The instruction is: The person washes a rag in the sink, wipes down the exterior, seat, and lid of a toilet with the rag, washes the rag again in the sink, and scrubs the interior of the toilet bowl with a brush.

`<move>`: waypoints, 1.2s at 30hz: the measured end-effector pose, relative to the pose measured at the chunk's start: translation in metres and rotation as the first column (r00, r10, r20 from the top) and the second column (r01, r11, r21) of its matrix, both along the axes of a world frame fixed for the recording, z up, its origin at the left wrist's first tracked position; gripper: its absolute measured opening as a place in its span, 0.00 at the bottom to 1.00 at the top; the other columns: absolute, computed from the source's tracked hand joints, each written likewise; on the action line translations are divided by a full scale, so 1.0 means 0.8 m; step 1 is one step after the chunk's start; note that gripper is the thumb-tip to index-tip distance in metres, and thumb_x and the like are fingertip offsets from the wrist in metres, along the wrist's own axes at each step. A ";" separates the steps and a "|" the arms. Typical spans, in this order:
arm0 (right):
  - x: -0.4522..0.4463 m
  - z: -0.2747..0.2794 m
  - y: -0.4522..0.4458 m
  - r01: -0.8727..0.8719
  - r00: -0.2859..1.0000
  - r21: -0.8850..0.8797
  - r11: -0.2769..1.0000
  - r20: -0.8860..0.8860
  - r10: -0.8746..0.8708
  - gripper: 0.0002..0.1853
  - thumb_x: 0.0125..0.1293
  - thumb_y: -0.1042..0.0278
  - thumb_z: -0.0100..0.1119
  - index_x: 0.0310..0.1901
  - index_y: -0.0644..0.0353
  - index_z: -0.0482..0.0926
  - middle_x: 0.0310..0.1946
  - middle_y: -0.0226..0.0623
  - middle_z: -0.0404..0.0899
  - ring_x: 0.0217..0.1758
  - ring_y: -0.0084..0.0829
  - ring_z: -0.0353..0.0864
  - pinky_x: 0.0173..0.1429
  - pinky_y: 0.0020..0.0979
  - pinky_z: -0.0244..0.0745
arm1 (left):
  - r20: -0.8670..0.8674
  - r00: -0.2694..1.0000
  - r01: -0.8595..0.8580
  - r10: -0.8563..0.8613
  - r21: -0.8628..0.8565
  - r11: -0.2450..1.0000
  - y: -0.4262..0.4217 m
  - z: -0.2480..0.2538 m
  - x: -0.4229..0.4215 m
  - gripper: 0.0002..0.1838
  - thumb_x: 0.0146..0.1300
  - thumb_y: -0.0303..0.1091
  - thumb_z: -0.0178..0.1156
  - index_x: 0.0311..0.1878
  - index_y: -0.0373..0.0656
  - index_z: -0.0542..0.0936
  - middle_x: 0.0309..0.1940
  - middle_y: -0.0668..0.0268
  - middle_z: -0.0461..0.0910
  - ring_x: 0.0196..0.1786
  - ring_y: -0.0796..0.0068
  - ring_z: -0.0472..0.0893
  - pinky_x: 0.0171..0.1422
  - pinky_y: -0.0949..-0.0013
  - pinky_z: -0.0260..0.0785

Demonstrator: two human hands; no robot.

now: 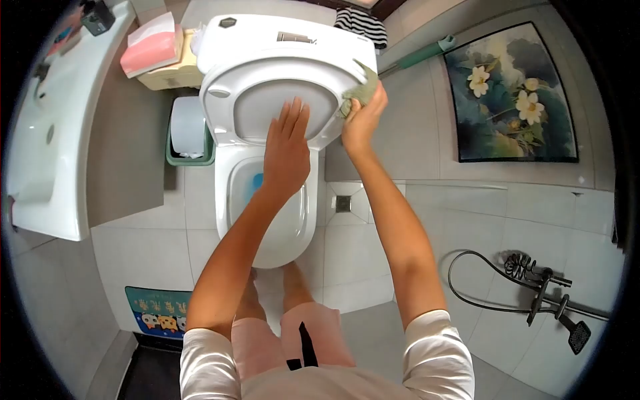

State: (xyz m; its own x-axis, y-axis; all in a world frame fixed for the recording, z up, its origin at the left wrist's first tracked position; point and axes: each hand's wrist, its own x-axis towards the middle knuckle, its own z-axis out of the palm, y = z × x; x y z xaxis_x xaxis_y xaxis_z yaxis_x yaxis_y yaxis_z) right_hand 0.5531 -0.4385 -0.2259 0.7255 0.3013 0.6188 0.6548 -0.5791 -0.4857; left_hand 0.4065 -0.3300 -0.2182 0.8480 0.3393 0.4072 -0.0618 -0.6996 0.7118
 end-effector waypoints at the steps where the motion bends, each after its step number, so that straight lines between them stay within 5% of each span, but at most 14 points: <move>1: 0.001 -0.014 -0.003 0.093 0.989 0.105 0.990 -0.127 -0.079 0.34 0.64 0.79 0.55 0.70 0.67 0.52 0.66 0.57 0.57 0.69 0.55 0.59 0.72 0.46 0.55 | -0.054 0.999 0.005 -0.007 -0.039 0.999 -0.004 -0.017 -0.003 0.33 0.61 0.17 0.48 0.72 0.39 0.60 0.75 0.55 0.55 0.76 0.50 0.54 0.77 0.52 0.48; 7: 0.018 -0.066 -0.007 0.056 0.998 0.199 0.978 -0.004 -0.057 0.32 0.65 0.77 0.46 0.69 0.72 0.49 0.65 0.59 0.55 0.67 0.56 0.59 0.73 0.48 0.51 | -0.151 0.988 -0.008 -0.029 -0.242 0.970 -0.036 -0.084 -0.009 0.31 0.62 0.17 0.47 0.71 0.37 0.61 0.74 0.54 0.56 0.76 0.51 0.54 0.77 0.56 0.52; 12: 0.020 -0.121 0.013 0.168 0.986 0.495 0.852 -0.078 -0.150 0.29 0.64 0.80 0.40 0.67 0.74 0.51 0.62 0.59 0.58 0.65 0.55 0.61 0.74 0.45 0.50 | -0.192 0.981 -0.030 -0.027 -0.289 0.957 -0.047 -0.113 -0.020 0.30 0.62 0.18 0.46 0.70 0.33 0.62 0.73 0.50 0.58 0.75 0.48 0.56 0.76 0.55 0.53; 13: 0.011 -0.147 0.006 0.174 0.985 0.493 0.853 -0.088 -0.150 0.29 0.64 0.80 0.40 0.67 0.74 0.51 0.62 0.59 0.58 0.65 0.55 0.61 0.74 0.45 0.50 | -0.182 0.983 -0.028 -0.032 -0.319 0.947 -0.051 -0.118 -0.024 0.30 0.62 0.18 0.46 0.70 0.33 0.62 0.73 0.49 0.57 0.75 0.49 0.56 0.76 0.55 0.53; 15: -0.008 -0.215 -0.013 0.299 0.895 0.397 0.868 -0.431 -0.111 0.26 0.66 0.81 0.34 0.66 0.72 0.51 0.58 0.55 0.61 0.59 0.50 0.64 0.68 0.44 0.55 | -0.167 0.986 -0.032 -0.027 -0.341 0.939 -0.050 -0.127 -0.033 0.29 0.63 0.19 0.46 0.70 0.33 0.62 0.73 0.49 0.57 0.76 0.49 0.56 0.76 0.55 0.53; 16: -0.008 -0.231 -0.015 0.295 0.897 0.406 0.865 -0.429 -0.105 0.26 0.66 0.81 0.34 0.66 0.72 0.51 0.58 0.55 0.61 0.59 0.50 0.64 0.68 0.44 0.55 | -0.201 0.979 -0.045 -0.022 -0.324 0.945 -0.048 -0.130 -0.038 0.30 0.64 0.18 0.46 0.71 0.37 0.61 0.74 0.54 0.57 0.76 0.53 0.56 0.76 0.58 0.53; 18: -0.024 -0.255 -0.035 0.278 0.840 0.063 0.959 -0.499 -0.210 0.25 0.65 0.82 0.39 0.65 0.75 0.54 0.59 0.61 0.61 0.64 0.53 0.62 0.71 0.44 0.52 | -0.261 0.965 -0.065 -0.021 -0.316 0.946 -0.044 -0.140 -0.056 0.31 0.65 0.17 0.46 0.73 0.42 0.60 0.75 0.58 0.56 0.76 0.56 0.56 0.77 0.60 0.54; 21: -0.027 -0.190 -0.030 0.226 0.808 0.118 0.967 -0.578 -0.119 0.26 0.66 0.82 0.39 0.65 0.76 0.53 0.60 0.62 0.59 0.64 0.55 0.61 0.70 0.46 0.52 | -0.254 0.967 -0.078 -0.004 -0.312 0.947 -0.032 -0.144 -0.066 0.31 0.66 0.19 0.47 0.73 0.43 0.60 0.75 0.59 0.56 0.76 0.56 0.57 0.76 0.61 0.55; 22: -0.018 -0.154 -0.018 0.223 0.812 0.117 0.968 -0.572 -0.118 0.26 0.66 0.82 0.39 0.65 0.76 0.53 0.60 0.62 0.59 0.64 0.55 0.61 0.70 0.46 0.52 | -0.253 0.967 -0.072 -0.014 -0.329 0.942 -0.031 -0.144 -0.067 0.31 0.66 0.19 0.47 0.73 0.43 0.60 0.75 0.59 0.56 0.76 0.56 0.57 0.76 0.61 0.55; 24: -0.006 -0.096 0.000 0.254 0.962 0.212 0.944 -0.157 -0.224 0.26 0.66 0.81 0.39 0.65 0.76 0.53 0.60 0.63 0.59 0.64 0.57 0.61 0.70 0.46 0.52 | -0.264 0.964 -0.070 -0.028 -0.353 0.933 -0.030 -0.140 -0.070 0.30 0.67 0.20 0.47 0.73 0.43 0.60 0.75 0.59 0.56 0.76 0.56 0.58 0.76 0.61 0.56; 27: -0.002 -0.086 0.006 0.262 0.964 0.152 0.953 -0.084 -0.251 0.26 0.68 0.79 0.40 0.66 0.77 0.52 0.61 0.64 0.58 0.64 0.57 0.60 0.70 0.46 0.52 | -0.235 0.970 -0.041 -0.056 -0.390 0.920 -0.027 -0.131 -0.060 0.29 0.64 0.19 0.48 0.69 0.33 0.62 0.73 0.50 0.58 0.75 0.49 0.58 0.74 0.57 0.57; 31: -0.004 -0.193 -0.012 0.356 0.918 0.193 0.914 -0.255 -0.303 0.23 0.69 0.77 0.40 0.63 0.76 0.55 0.58 0.63 0.60 0.62 0.58 0.63 0.68 0.47 0.55 | -0.270 0.961 -0.064 -0.060 -0.428 0.901 -0.031 -0.156 -0.064 0.28 0.64 0.19 0.47 0.69 0.34 0.63 0.72 0.50 0.59 0.74 0.49 0.59 0.74 0.56 0.57; 33: -0.022 -0.241 -0.019 0.315 0.861 -0.037 0.948 -0.409 -0.302 0.17 0.70 0.77 0.36 0.58 0.72 0.57 0.49 0.52 0.64 0.56 0.48 0.65 0.67 0.42 0.56 | -0.290 0.956 -0.080 -0.048 -0.414 0.907 -0.033 -0.174 -0.073 0.28 0.64 0.19 0.47 0.69 0.34 0.63 0.72 0.50 0.59 0.74 0.50 0.59 0.74 0.56 0.57; 36: -0.028 -0.286 -0.010 0.400 0.805 0.115 0.909 -0.519 -0.288 0.16 0.71 0.76 0.36 0.58 0.71 0.58 0.51 0.52 0.65 0.56 0.47 0.67 0.65 0.40 0.59 | -0.330 0.943 -0.105 -0.041 -0.413 0.905 -0.033 -0.209 -0.085 0.28 0.65 0.19 0.47 0.69 0.35 0.63 0.72 0.51 0.60 0.74 0.50 0.60 0.74 0.56 0.57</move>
